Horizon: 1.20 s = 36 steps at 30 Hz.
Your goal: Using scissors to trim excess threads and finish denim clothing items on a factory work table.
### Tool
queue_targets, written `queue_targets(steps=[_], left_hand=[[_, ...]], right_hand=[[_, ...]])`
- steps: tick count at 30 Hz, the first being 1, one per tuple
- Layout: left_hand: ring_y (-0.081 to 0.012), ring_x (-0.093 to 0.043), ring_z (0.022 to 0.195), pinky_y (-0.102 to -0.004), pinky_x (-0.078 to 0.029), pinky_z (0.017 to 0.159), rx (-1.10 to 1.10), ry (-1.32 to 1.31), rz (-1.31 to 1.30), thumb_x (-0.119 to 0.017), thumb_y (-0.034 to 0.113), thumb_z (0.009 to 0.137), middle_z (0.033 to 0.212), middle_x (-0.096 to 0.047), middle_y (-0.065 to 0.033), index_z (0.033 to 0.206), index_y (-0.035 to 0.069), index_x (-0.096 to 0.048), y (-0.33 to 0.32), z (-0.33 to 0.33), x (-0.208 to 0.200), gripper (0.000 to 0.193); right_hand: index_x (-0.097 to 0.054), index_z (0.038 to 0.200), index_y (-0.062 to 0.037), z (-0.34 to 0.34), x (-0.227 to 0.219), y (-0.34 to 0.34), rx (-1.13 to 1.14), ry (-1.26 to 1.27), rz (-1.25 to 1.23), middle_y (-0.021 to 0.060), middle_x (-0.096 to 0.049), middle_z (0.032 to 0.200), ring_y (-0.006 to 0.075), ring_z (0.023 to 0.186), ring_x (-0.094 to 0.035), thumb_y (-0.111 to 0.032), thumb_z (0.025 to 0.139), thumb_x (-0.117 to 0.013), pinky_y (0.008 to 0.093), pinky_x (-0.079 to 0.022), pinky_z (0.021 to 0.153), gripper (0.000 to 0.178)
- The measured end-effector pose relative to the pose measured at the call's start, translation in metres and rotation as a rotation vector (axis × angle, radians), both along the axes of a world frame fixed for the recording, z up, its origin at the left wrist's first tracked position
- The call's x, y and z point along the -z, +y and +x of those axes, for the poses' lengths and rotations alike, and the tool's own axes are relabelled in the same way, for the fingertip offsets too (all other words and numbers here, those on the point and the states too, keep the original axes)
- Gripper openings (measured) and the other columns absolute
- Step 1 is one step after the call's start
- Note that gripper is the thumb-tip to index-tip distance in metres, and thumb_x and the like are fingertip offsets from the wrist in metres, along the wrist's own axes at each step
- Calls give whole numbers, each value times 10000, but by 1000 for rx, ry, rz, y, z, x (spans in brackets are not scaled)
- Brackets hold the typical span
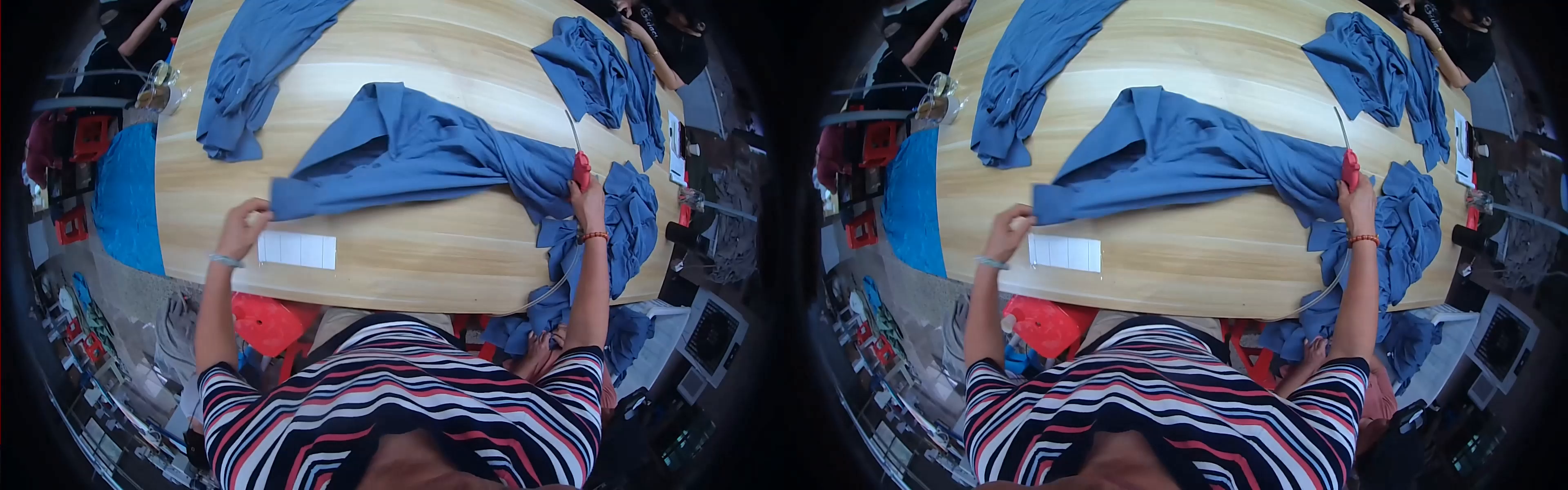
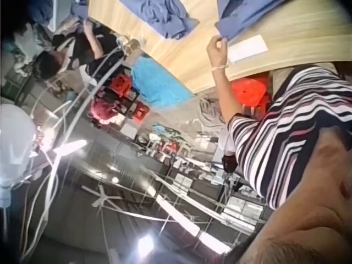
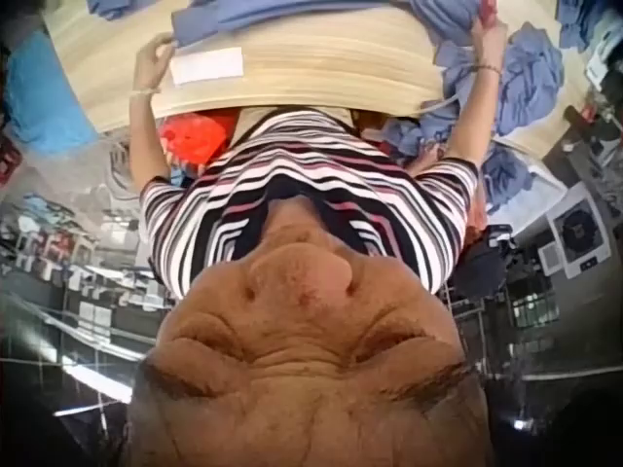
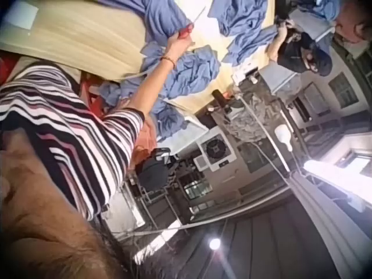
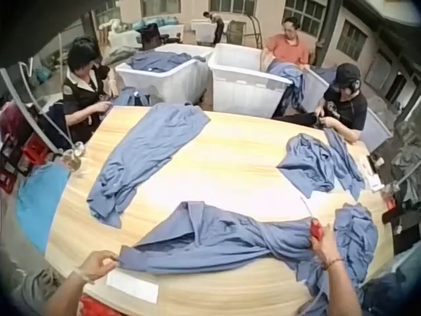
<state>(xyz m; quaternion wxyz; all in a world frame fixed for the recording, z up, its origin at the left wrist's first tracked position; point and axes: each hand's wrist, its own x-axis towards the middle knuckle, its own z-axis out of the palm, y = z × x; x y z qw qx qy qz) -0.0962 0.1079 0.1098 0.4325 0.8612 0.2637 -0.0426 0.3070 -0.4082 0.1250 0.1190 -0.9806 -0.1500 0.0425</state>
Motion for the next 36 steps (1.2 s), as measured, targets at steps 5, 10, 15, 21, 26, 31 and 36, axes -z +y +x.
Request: queue_targets(steps=[5,10,15,21,26,31,36], left_hand=[[-353,-546,1086,-432,-430,935,157,-335,463,-668,30,745,1138,-594,-145,1098,57,-593,-95,19,44,362],[-344,-415,1268,-463,-330,1035,335,-377,364,-674,183,785,1364,-459,-133,1247,88,-525,-179,84,51,495],[-309,-203,1400,-586,-145,1097,366,-198,490,-662,338,807,1487,-313,-70,1323,132,-491,-192,105,91,580],[-333,-160,1411,-666,-65,1068,440,-211,484,-637,390,821,1516,-267,-22,1375,191,-439,-189,104,96,621],[-329,-150,1415,-720,-32,1032,465,-149,493,-636,395,812,1518,-264,6,1376,230,-440,-190,106,93,620],[-325,-150,1418,-733,-26,1021,432,-233,484,-656,382,790,1521,-264,11,1368,239,-450,-188,103,99,630],[-323,-221,1401,-684,-27,1061,397,-253,420,-671,309,795,1504,-312,14,1330,213,-494,-181,102,99,571]], right_hand=[[-580,1081,-57,-44,-5,8,-69,-8,57,216,-638,965,413,912,-607,-169,835,-623,460,-480,772,273],[-558,1118,-130,-117,-39,64,-301,324,61,207,-635,851,420,821,-609,-152,844,-600,490,-476,678,278],[-558,1020,-101,-159,-53,113,-564,380,0,181,-620,755,372,729,-615,-122,827,-582,469,-464,628,195],[-573,925,-54,-168,-46,148,-730,387,-194,158,-624,644,341,618,-631,-174,835,-568,441,-488,583,150],[-571,873,-37,-181,-35,173,-859,382,-196,162,-620,626,335,606,-636,-207,824,-594,431,-495,565,179],[-573,861,-34,-168,-45,171,-801,370,-253,162,-621,627,326,610,-639,-230,818,-611,427,-498,568,204],[-568,937,-57,-171,-51,163,-835,473,-152,158,-613,637,347,624,-624,-219,832,-602,448,-482,579,195]])
